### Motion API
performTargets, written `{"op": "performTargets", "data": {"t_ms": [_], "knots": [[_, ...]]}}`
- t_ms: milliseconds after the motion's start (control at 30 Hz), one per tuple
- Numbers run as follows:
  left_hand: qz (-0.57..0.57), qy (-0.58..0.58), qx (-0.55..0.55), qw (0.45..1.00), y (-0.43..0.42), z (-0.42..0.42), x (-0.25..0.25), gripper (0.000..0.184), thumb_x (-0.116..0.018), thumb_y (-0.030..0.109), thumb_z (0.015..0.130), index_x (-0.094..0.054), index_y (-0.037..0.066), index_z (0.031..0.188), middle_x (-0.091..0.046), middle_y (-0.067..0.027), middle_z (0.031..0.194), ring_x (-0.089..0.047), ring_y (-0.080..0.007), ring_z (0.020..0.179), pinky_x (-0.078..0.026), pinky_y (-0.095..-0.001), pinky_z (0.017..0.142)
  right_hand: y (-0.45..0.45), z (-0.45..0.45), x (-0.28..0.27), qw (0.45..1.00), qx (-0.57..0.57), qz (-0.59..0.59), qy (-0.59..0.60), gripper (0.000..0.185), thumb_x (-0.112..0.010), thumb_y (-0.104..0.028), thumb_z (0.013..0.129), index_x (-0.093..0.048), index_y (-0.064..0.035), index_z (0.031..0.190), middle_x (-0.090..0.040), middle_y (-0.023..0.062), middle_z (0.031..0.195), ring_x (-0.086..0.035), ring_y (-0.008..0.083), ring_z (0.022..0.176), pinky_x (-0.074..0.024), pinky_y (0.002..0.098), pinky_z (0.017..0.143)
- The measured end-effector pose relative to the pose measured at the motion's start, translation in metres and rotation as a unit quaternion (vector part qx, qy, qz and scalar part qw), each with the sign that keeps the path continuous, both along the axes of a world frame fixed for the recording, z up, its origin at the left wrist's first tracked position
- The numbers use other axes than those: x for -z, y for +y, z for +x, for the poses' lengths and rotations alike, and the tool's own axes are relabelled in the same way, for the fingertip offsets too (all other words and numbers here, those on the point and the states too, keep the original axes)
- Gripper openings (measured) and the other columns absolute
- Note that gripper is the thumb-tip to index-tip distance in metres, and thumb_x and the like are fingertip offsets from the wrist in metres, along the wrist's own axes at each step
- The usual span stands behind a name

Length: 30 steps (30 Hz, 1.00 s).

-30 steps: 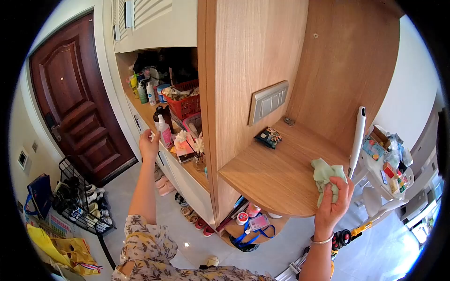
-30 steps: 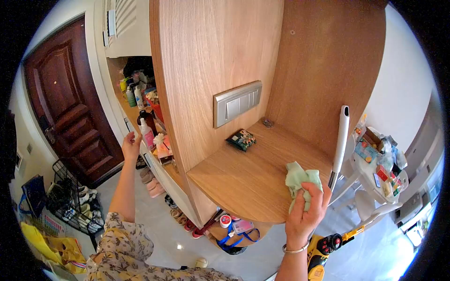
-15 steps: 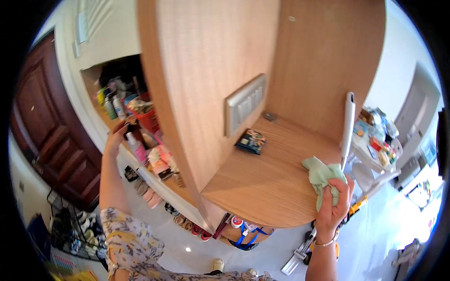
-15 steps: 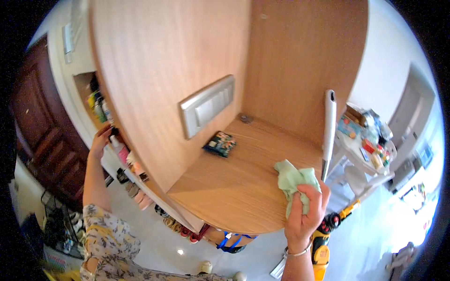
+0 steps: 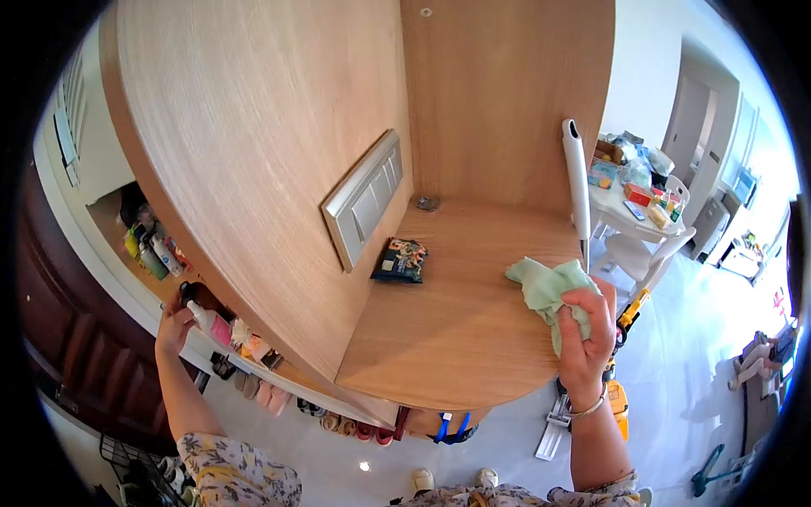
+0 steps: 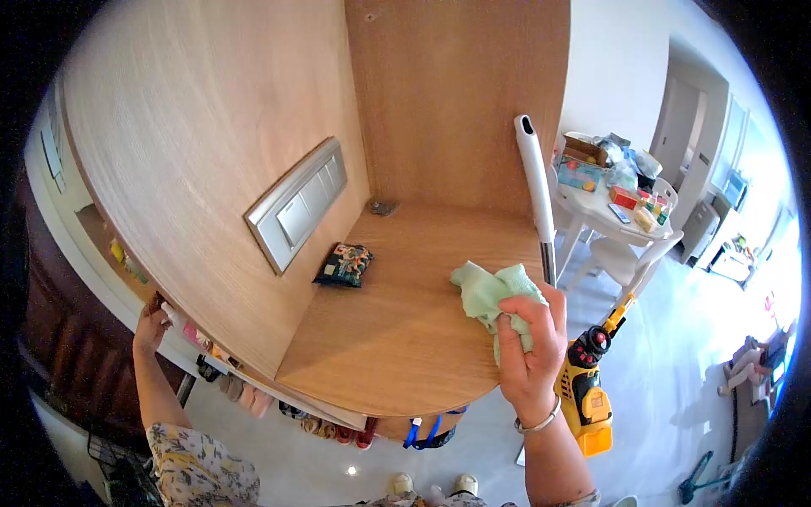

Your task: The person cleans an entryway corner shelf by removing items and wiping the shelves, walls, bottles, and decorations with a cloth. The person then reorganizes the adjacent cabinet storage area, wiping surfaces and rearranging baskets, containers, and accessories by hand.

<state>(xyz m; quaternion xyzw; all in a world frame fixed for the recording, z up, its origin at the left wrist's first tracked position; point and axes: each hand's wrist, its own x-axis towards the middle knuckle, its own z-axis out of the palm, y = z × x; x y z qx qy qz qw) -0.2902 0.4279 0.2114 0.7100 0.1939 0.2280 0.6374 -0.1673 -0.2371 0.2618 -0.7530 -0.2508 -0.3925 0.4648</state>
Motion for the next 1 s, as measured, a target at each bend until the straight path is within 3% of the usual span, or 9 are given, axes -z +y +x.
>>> {"op": "performTargets", "data": {"t_ms": [167,300,400,533,700,800,900,967,1000], "knots": [[0.046,-0.034,0.000,0.998,0.004,0.006,0.003,0.053,-0.067,0.007,0.080,-0.051,0.006,0.131,-0.064,-0.0016,0.106,-0.063,-0.0147,0.090,-0.050,-0.0261,0.075,0.000,-0.002,-0.002,1.000,0.006,-0.002,-0.005,0.020,-0.059,0.005,0.081,-0.060,-0.0050,0.097,-0.056,0.0165,0.109,-0.057,0.0294,0.098,-0.0450,0.0351,0.087],[0.084,-0.035,-0.136,0.987,0.023,0.000,0.002,0.055,-0.073,0.023,0.084,-0.051,0.006,0.132,-0.064,0.0002,0.105,-0.059,-0.0104,0.090,-0.043,-0.0252,0.070,-0.001,-0.002,0.000,1.000,0.006,0.003,0.001,0.027,-0.059,0.003,0.083,-0.057,-0.0026,0.109,-0.056,0.0161,0.110,-0.057,0.0278,0.100,-0.0447,0.0348,0.088],[0.130,-0.130,-0.250,0.951,0.032,-0.020,-0.011,0.053,-0.074,0.030,0.083,-0.056,0.006,0.127,-0.064,0.0007,0.109,-0.058,-0.0089,0.092,-0.040,-0.0220,0.076,0.005,-0.007,-0.003,0.997,-0.014,0.064,0.029,0.034,-0.059,0.001,0.084,-0.053,-0.0011,0.118,-0.057,0.0158,0.113,-0.056,0.0254,0.103,-0.0439,0.0344,0.091],[0.142,-0.238,-0.347,0.896,-0.027,-0.064,-0.057,0.046,-0.069,0.014,0.088,-0.054,-0.002,0.129,-0.063,-0.0053,0.114,-0.059,-0.0138,0.101,-0.043,-0.0294,0.093,0.001,-0.006,-0.002,0.997,-0.015,0.065,0.037,0.038,-0.058,-0.001,0.087,-0.051,-0.0007,0.124,-0.058,0.0141,0.116,-0.055,0.0213,0.107,-0.0424,0.0325,0.095],[0.167,-0.244,-0.185,0.937,-0.190,-0.127,-0.081,0.056,-0.061,0.010,0.075,-0.053,-0.004,0.129,-0.061,-0.0083,0.113,-0.060,-0.0176,0.100,-0.048,-0.0312,0.091,-0.005,-0.028,-0.008,0.973,-0.105,0.170,0.119,0.037,-0.057,0.000,0.086,-0.051,-0.0012,0.122,-0.055,0.0096,0.114,-0.052,0.0174,0.103,-0.0410,0.0297,0.094],[0.149,-0.241,-0.046,0.958,-0.321,-0.126,-0.071,0.097,-0.083,0.059,0.059,-0.053,-0.004,0.127,-0.062,-0.0075,0.114,-0.060,-0.0160,0.105,-0.048,-0.0319,0.092,-0.008,-0.064,0.010,0.964,-0.170,0.187,0.078,0.042,-0.059,0.001,0.076,-0.048,-0.0019,0.117,-0.048,0.0161,0.125,-0.047,0.0242,0.115,-0.0369,0.0374,0.100],[-0.011,-0.186,0.176,0.967,-0.425,-0.109,-0.062,0.086,-0.085,0.038,0.061,-0.051,-0.004,0.128,-0.060,-0.0115,0.116,-0.060,-0.0205,0.107,-0.046,-0.0335,0.095,-0.013,-0.100,0.009,0.941,-0.316,0.113,0.051,0.046,-0.069,-0.014,0.073,-0.051,-0.0032,0.114,-0.045,0.0228,0.130,-0.045,0.0325,0.120,-0.0365,0.0452,0.102],[-0.031,-0.198,0.184,0.962,-0.482,-0.090,-0.040,0.085,-0.087,0.029,0.062,-0.049,-0.005,0.130,-0.060,-0.0103,0.116,-0.060,-0.0205,0.107,-0.045,-0.0337,0.096,-0.024,-0.119,-0.006,0.902,-0.428,-0.017,0.059,0.067,-0.071,-0.046,0.078,-0.055,-0.0040,0.128,-0.032,0.0238,0.145,-0.035,0.0370,0.132,-0.0350,0.0475,0.103],[-0.030,-0.167,0.153,0.974,-0.512,-0.087,-0.041,0.082,-0.086,0.028,0.063,-0.049,-0.005,0.129,-0.061,-0.0099,0.115,-0.060,-0.0198,0.106,-0.046,-0.0329,0.096,-0.031,-0.126,-0.014,0.889,-0.448,-0.087,0.034,0.059,-0.062,-0.046,0.088,-0.056,-0.0046,0.130,-0.031,0.0247,0.146,-0.036,0.0379,0.132,-0.0346,0.0491,0.104]]}}
